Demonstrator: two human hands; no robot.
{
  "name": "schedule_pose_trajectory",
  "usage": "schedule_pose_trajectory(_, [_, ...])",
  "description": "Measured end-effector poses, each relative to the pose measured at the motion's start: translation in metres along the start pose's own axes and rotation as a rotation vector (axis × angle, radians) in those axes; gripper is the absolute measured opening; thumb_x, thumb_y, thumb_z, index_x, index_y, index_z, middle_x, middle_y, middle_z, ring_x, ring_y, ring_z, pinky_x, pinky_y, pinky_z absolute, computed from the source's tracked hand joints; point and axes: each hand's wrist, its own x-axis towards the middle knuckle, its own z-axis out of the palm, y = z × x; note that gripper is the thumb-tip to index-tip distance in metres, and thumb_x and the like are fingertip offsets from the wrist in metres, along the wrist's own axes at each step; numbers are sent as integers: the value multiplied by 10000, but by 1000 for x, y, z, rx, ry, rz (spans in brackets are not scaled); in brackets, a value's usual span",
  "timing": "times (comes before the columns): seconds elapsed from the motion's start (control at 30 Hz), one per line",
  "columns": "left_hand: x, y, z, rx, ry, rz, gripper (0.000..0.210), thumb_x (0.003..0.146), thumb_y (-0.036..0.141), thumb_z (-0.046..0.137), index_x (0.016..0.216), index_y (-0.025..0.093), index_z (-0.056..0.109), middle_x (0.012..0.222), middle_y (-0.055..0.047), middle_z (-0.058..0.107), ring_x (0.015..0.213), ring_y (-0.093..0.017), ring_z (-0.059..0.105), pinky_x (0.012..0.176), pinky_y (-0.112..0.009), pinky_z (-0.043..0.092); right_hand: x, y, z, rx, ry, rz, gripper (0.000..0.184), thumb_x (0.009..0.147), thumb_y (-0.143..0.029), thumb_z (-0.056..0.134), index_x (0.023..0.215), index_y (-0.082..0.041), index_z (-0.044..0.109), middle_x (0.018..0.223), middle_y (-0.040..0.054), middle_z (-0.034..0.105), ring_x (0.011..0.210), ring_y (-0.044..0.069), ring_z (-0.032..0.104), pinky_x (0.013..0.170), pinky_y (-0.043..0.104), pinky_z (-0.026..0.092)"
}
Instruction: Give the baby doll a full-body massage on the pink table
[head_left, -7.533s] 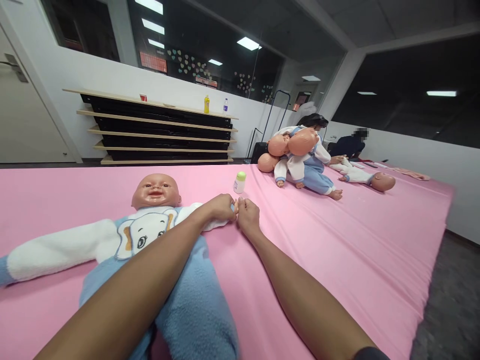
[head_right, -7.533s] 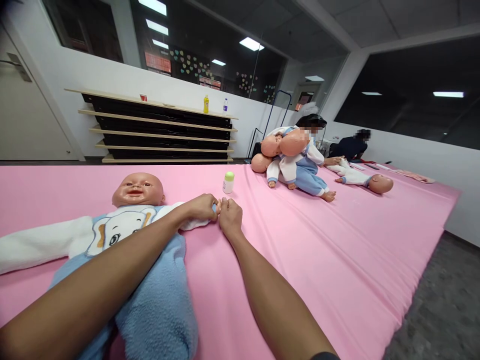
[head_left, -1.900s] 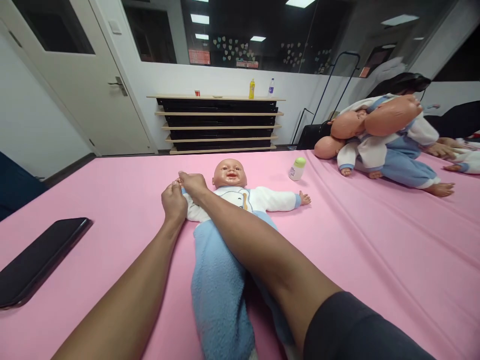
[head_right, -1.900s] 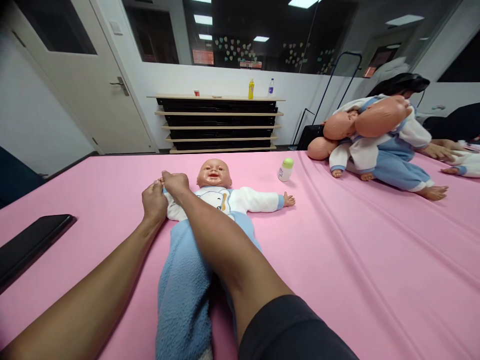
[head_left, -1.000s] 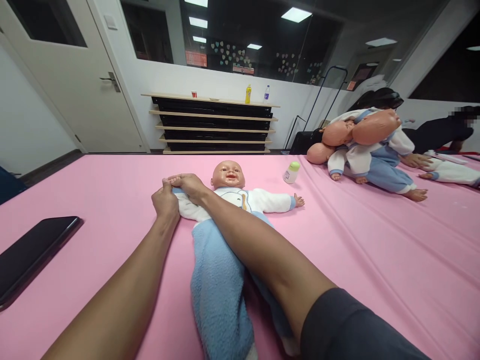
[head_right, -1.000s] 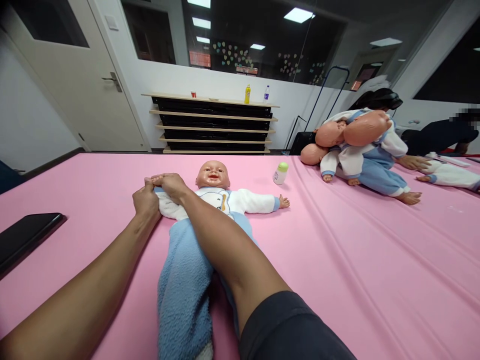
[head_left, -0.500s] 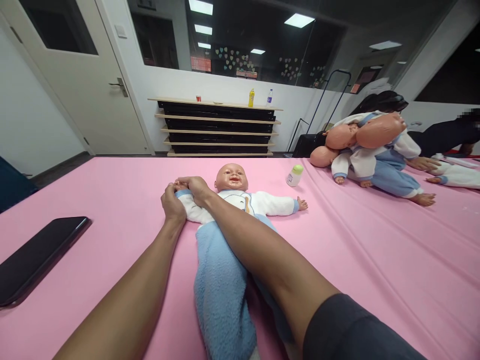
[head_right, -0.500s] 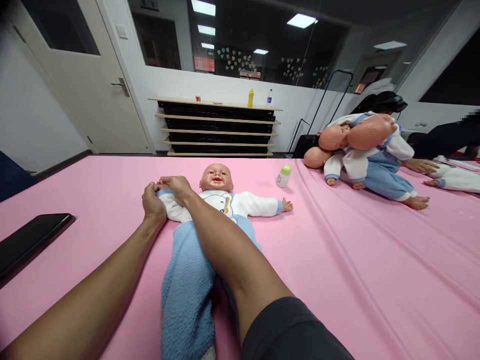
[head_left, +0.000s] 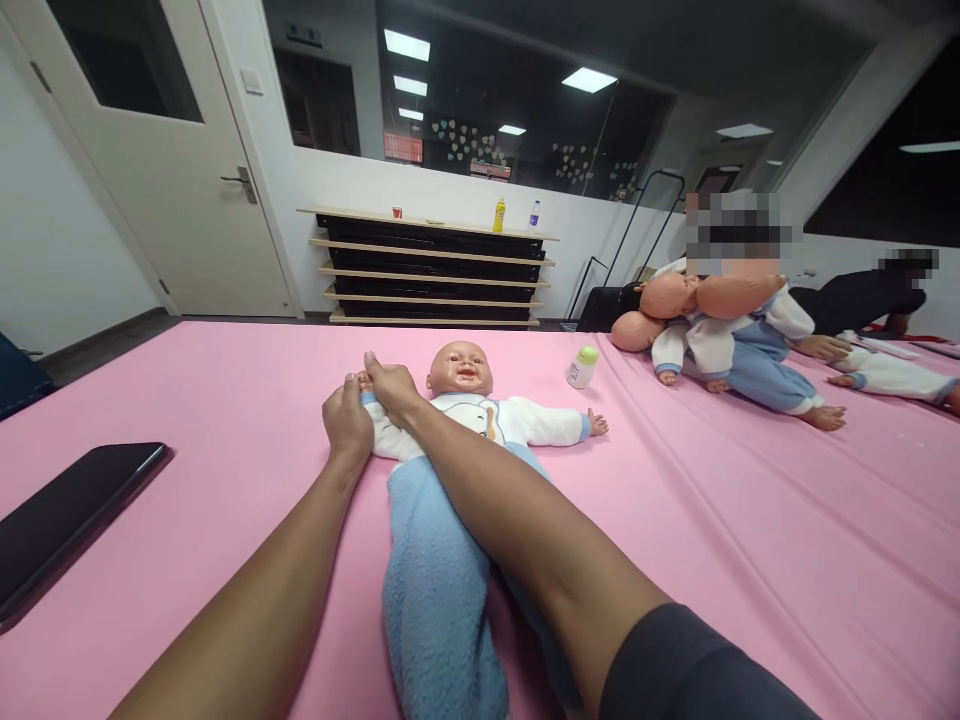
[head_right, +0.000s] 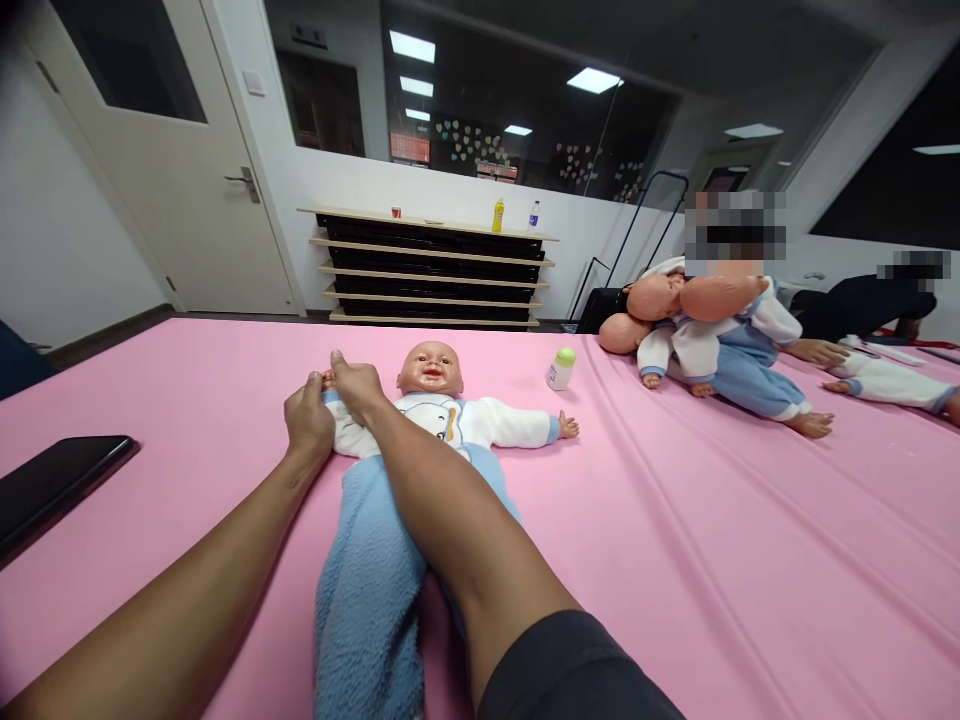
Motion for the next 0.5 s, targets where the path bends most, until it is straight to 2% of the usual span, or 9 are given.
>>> schedule_pose_trajectory(0.1, [5, -9, -2, 99, 50, 7, 471, 890, 476, 402, 829, 120, 705, 784, -107, 699, 675, -203, 599, 617, -293, 438, -2, 1, -1, -37, -106, -5, 157, 748, -231, 676, 665, -107, 628, 624, -1, 614, 590, 92, 538, 605, 195, 440])
schedule_pose_trajectory(0.2, [9, -14, -2, 177, 67, -4, 465, 896, 459, 389, 813, 130, 708, 773, -123, 702, 670, -224, 605, 617, -314, 434, -2, 2, -2, -95, -93, -28, 83, 709, -185, 673, 679, -112, 646, 633, -10, 622, 611, 93, 546, 626, 194, 444])
schedule_pose_trajectory(0.37, [8, -8, -1, 222, -31, 42, 397, 864, 446, 452, 831, 157, 721, 847, -145, 724, 773, -269, 641, 711, -358, 456, -5, -1, -3, -267, 93, -116, 373, 851, -431, 561, 623, -139, 608, 593, 10, 592, 571, 110, 528, 576, 210, 421])
schedule_pose_trajectory(0.43, [7, -4, -2, 193, -41, 22, 352, 838, 433, 487, 796, 166, 713, 818, -146, 724, 770, -276, 643, 701, -358, 459, -13, -7, 0, -466, 137, -203, 419, 873, -512, 518, 717, -148, 654, 685, 42, 642, 662, 139, 582, 636, 226, 444])
schedule_pose_trajectory(0.5, [7, -2, -5, 169, -51, -20, 322, 813, 434, 514, 737, 176, 690, 726, -141, 710, 723, -281, 637, 657, -357, 459, -28, -16, 4, -690, 142, -299, 408, 880, -527, 513, 945, -164, 687, 853, 74, 686, 815, 176, 621, 741, 259, 461])
